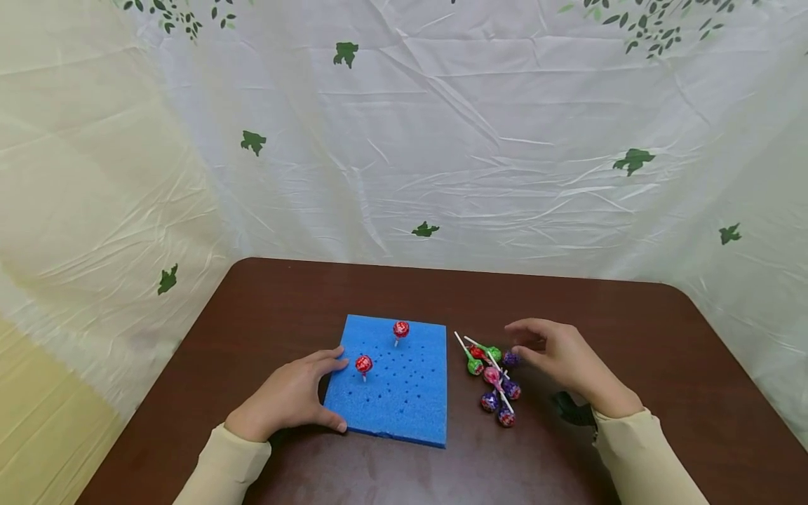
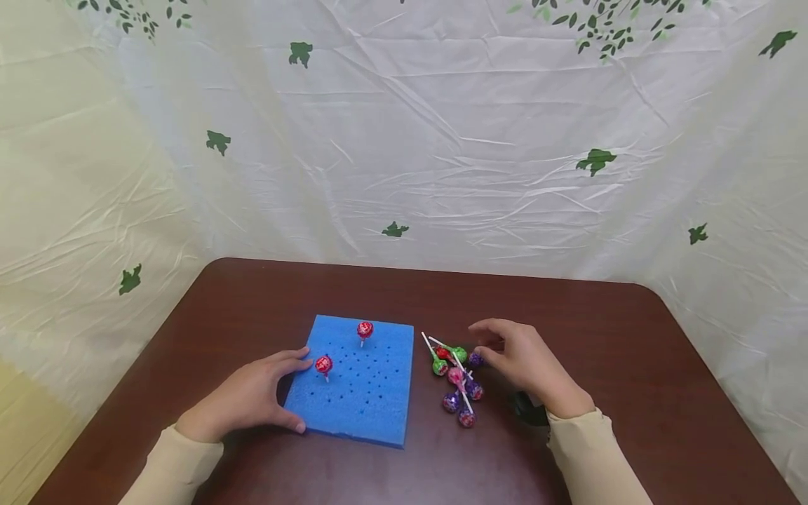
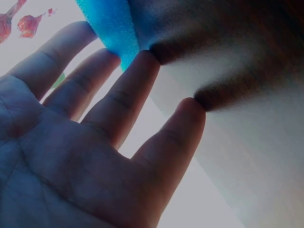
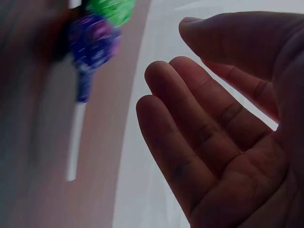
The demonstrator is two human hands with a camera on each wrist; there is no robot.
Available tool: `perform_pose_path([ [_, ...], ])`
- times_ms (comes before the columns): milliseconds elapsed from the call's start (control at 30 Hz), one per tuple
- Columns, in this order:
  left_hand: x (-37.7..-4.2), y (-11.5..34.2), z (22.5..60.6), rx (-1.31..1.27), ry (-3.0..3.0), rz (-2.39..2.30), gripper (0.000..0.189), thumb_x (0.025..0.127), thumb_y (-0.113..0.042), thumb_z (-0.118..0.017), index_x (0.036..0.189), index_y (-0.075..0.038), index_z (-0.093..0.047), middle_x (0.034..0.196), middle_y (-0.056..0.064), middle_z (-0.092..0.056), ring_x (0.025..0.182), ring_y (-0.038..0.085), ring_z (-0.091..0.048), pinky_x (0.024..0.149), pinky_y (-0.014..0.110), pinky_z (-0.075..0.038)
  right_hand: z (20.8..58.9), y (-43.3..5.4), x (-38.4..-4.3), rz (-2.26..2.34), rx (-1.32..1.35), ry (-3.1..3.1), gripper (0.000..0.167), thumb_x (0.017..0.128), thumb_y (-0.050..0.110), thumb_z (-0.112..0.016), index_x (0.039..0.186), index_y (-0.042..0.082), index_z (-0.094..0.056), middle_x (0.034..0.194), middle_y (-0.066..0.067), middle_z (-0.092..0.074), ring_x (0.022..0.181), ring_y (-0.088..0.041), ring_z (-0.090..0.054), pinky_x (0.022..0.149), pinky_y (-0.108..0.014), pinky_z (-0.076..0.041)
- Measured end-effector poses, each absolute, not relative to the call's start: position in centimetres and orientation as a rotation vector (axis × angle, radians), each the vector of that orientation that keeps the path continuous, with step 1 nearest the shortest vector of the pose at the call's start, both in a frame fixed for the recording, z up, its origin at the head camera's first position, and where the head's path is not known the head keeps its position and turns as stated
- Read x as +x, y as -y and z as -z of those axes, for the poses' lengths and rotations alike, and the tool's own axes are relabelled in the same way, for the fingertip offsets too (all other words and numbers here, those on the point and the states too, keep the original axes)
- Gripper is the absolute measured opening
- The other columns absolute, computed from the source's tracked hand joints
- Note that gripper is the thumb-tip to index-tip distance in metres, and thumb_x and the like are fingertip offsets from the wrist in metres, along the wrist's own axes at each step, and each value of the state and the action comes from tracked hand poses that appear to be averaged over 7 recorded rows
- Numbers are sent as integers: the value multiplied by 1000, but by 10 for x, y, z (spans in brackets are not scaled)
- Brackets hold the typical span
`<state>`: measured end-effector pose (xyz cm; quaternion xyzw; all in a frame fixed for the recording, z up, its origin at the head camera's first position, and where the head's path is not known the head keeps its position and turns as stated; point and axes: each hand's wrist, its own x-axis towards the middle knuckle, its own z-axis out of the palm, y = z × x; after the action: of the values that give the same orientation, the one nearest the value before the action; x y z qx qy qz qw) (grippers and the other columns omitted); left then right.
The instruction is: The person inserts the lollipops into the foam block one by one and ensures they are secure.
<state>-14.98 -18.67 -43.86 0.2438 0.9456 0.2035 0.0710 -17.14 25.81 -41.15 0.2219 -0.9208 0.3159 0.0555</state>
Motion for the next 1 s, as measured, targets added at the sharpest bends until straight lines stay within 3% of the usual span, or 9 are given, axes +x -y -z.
perform_pose_path([
  [333, -149, 186, 438, 726, -2847, -626, 102, 57, -64, -88, 140, -12, -60, 151, 5, -46, 134, 31, -47, 99, 54, -46, 429, -265, -176, -950, 644, 2844, 35, 86, 4, -78, 119, 6, -69, 114, -8, -70, 97, -25, -70, 82, -46, -56],
  [1000, -150, 186, 439, 738, -2847, -621, 102, 57, -63, -89, 140, -11, -60, 151, 6, -46, 133, 31, -48, 98, 54, -46, 441, -266, -177, -818, 670, 2915, 33, 83, 7, -81, 115, 11, -71, 109, -1, -71, 102, -23, -67, 85, -46, -54],
])
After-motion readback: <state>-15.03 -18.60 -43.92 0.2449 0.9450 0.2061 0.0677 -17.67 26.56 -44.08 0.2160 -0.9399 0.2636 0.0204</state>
